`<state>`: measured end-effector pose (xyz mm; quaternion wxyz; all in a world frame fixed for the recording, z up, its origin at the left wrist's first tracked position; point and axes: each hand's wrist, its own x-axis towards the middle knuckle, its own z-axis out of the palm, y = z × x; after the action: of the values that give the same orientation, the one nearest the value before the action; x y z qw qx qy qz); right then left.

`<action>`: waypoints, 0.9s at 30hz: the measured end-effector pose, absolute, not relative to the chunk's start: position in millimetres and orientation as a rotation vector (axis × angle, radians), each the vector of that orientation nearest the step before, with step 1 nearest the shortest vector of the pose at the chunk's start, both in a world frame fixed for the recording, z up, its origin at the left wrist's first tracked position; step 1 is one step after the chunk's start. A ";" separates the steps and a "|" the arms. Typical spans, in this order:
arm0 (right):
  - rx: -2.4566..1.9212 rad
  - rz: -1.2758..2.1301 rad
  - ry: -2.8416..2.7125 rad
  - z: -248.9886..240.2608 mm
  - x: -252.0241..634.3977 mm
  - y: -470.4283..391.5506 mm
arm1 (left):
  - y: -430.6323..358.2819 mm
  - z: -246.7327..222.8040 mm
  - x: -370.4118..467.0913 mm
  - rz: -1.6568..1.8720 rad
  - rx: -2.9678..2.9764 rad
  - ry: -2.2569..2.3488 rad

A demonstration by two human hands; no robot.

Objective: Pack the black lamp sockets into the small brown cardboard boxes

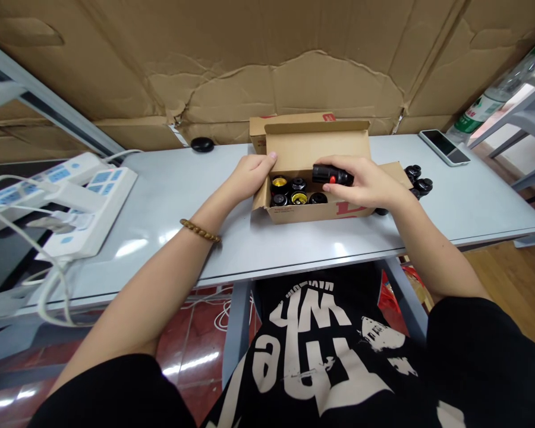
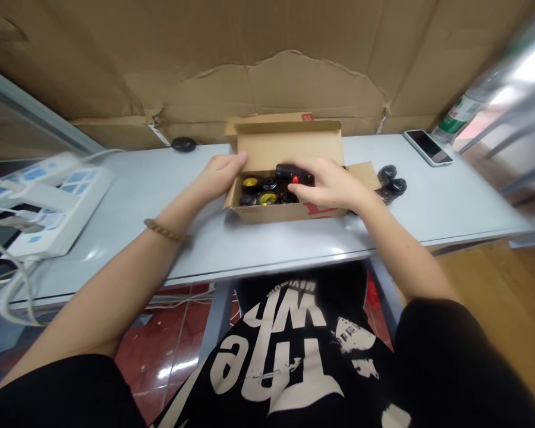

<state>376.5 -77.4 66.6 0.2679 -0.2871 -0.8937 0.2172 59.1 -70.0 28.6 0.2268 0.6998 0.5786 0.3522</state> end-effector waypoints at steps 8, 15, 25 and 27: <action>-0.765 0.560 -2.347 65.3 375.9 -77.8 | -67.3 24.6 57.5 1.002 1.947 1.563; -0.782 0.612 -2.359 66.0 377.4 -77.1 | -67.0 25.4 57.4 0.982 1.951 1.594; -0.790 0.622 -2.375 61.9 375.6 -75.0 | -69.8 29.0 59.4 0.957 1.933 1.596; -0.796 0.640 -2.382 59.8 376.0 -74.9 | -69.2 27.7 58.7 0.966 1.934 1.586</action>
<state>376.0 -74.9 59.8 0.2715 -0.2957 -0.8845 0.2378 58.7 -69.2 27.7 0.2283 0.7022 0.5758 0.3510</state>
